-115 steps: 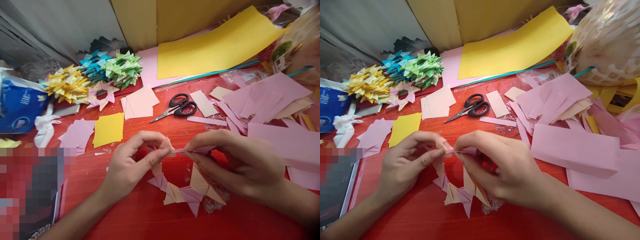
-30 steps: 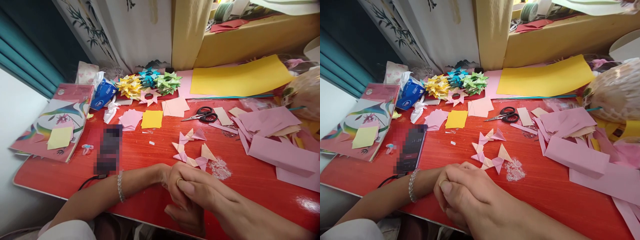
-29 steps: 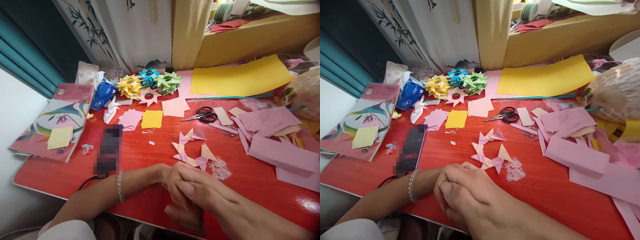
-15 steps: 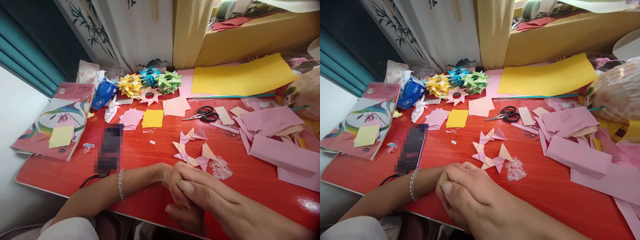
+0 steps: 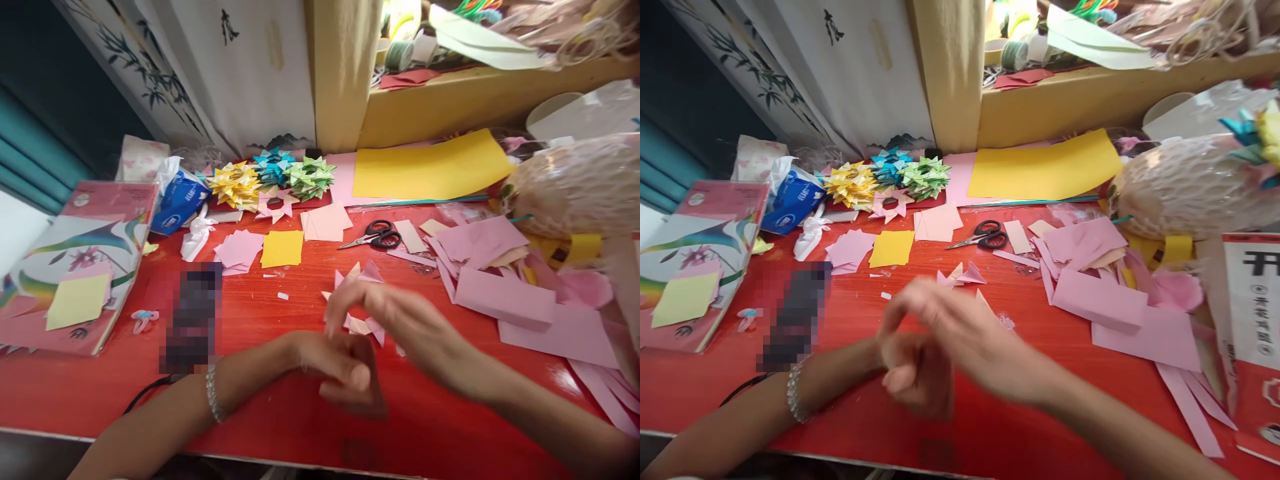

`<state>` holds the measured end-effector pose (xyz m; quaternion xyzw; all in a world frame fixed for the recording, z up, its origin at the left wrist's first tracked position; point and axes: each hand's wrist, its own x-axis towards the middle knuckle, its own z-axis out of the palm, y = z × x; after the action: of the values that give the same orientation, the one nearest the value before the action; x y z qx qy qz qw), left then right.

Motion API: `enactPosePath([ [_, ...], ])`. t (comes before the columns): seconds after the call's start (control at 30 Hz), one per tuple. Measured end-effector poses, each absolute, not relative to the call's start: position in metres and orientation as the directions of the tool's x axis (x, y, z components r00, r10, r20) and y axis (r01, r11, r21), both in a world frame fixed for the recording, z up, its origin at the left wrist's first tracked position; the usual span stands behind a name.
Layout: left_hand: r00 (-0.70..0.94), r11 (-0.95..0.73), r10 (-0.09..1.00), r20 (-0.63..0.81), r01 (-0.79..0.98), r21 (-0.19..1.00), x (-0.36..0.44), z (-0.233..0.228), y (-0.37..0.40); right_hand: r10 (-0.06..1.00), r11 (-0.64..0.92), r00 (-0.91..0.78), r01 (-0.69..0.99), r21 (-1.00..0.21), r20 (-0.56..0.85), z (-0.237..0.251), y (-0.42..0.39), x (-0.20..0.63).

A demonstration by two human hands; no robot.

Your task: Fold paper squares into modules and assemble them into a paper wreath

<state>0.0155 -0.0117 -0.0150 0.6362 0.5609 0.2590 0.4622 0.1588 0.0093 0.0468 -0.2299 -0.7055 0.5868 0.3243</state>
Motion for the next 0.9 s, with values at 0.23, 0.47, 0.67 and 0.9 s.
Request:
enactPosePath([
  [0.23, 0.304, -0.092, 0.953, -0.016, 0.336, 0.937, 0.014, 0.035, 0.032, 0.931, 0.293, -0.341, 0.488, -0.822, 0.129, 0.003, 0.073, 0.204],
  [0.47, 0.363, -0.293, 0.932, 0.004, 0.745, 0.599, 0.001, 0.01, 0.057, 0.902, 0.362, -0.423, 0.623, -0.694, 0.09, -0.013, 0.063, 0.196],
  [0.67, 0.401, -0.282, 0.915, -0.045, 0.715, 0.639, 0.006, 0.002, 0.053, 0.952, 0.252, -0.273, 0.436, -0.864, 0.14, -0.018, 0.063, 0.197],
  [0.9, 0.302, 0.051, 0.938, -0.172, 0.368, 0.928, 0.007, 0.0, 0.052, 0.971, 0.051, -0.233, 0.022, -0.998, 0.045, -0.019, 0.065, 0.198],
])
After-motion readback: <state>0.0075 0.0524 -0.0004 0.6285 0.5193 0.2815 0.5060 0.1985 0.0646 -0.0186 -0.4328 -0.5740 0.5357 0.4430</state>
